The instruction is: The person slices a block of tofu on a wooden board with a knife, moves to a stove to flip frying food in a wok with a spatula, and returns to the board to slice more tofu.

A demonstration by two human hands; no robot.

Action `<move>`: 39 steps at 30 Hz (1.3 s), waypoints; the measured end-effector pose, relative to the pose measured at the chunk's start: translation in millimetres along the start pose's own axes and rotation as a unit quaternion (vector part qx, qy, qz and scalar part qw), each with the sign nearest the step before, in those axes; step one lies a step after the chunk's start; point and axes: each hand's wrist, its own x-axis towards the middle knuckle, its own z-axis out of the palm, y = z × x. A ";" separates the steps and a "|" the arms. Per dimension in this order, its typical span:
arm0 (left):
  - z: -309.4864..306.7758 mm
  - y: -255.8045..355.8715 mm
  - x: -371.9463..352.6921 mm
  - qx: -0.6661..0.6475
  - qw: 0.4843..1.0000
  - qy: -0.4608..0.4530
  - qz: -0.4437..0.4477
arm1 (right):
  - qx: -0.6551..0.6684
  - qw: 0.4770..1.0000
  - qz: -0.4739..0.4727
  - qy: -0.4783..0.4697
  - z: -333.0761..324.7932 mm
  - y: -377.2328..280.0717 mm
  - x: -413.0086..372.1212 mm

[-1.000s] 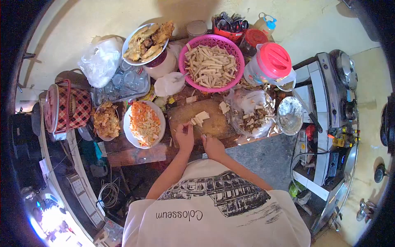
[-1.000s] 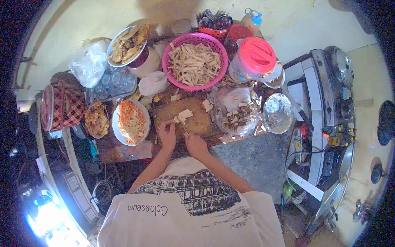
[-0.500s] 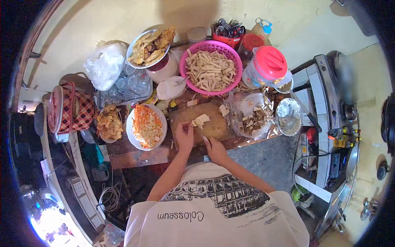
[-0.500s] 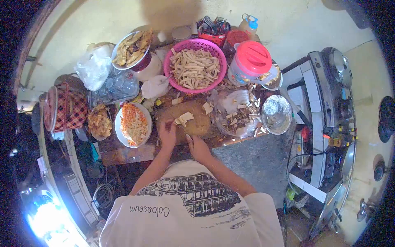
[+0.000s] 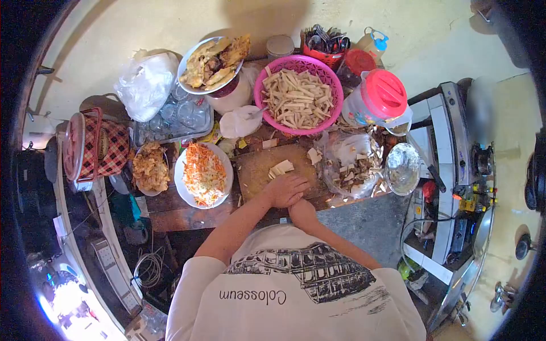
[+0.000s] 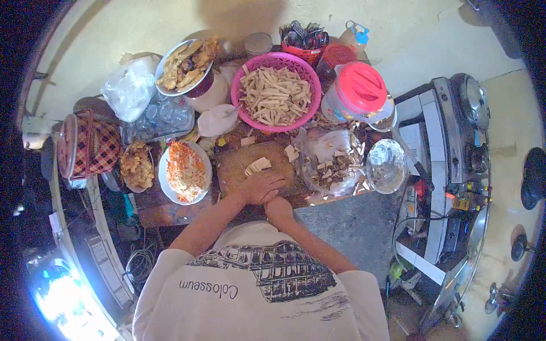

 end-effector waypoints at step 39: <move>-25.4 1.2 -80.1 -0.266 0.679 0.509 -0.458 | 0.101 0.991 0.027 -0.081 -42.3 -13.1 -1.5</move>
